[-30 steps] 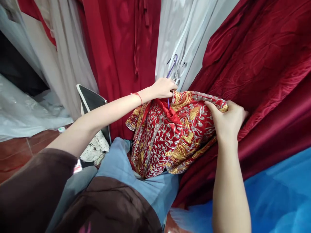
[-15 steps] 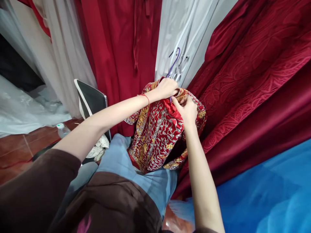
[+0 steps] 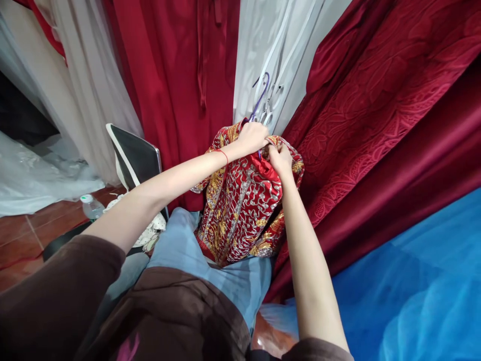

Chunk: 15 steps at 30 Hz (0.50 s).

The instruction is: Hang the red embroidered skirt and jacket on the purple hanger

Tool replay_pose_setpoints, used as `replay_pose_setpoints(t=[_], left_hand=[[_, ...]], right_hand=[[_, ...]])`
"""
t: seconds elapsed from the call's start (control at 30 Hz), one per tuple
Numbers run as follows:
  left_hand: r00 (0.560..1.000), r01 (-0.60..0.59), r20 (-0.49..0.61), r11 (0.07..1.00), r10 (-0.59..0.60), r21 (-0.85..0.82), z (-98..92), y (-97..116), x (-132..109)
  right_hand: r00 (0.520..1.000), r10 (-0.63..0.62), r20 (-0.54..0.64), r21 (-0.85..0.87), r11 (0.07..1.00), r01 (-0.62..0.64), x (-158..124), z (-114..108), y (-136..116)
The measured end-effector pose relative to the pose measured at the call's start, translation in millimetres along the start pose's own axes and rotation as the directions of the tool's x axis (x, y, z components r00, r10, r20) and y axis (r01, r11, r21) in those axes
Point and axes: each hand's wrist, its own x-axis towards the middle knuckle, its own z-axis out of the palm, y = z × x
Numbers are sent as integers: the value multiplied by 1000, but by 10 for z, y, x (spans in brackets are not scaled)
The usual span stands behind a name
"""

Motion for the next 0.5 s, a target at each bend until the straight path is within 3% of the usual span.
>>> replay_pose_setpoints(t=[0.07,0.27,0.4,0.5], left_hand=[[1000,-1,11,1000,1,13,-15,18,-14],[999,-7,42,1000,7,18,-41,-14,-60],[1000,-17,23,1000,16,17,-13,-45,-52],[1000,-23,16,999,23,23,17,-34,-29]], right_hand=[[994,102,-32,-116,988,-105,-51,-13,-3],[977,203,60,-442,883,-156,-417,-105,115],[971,238,3,-539,819,-199,-765,-231,293],[977,205,-55,-572,796,-199,-960,-451,252]])
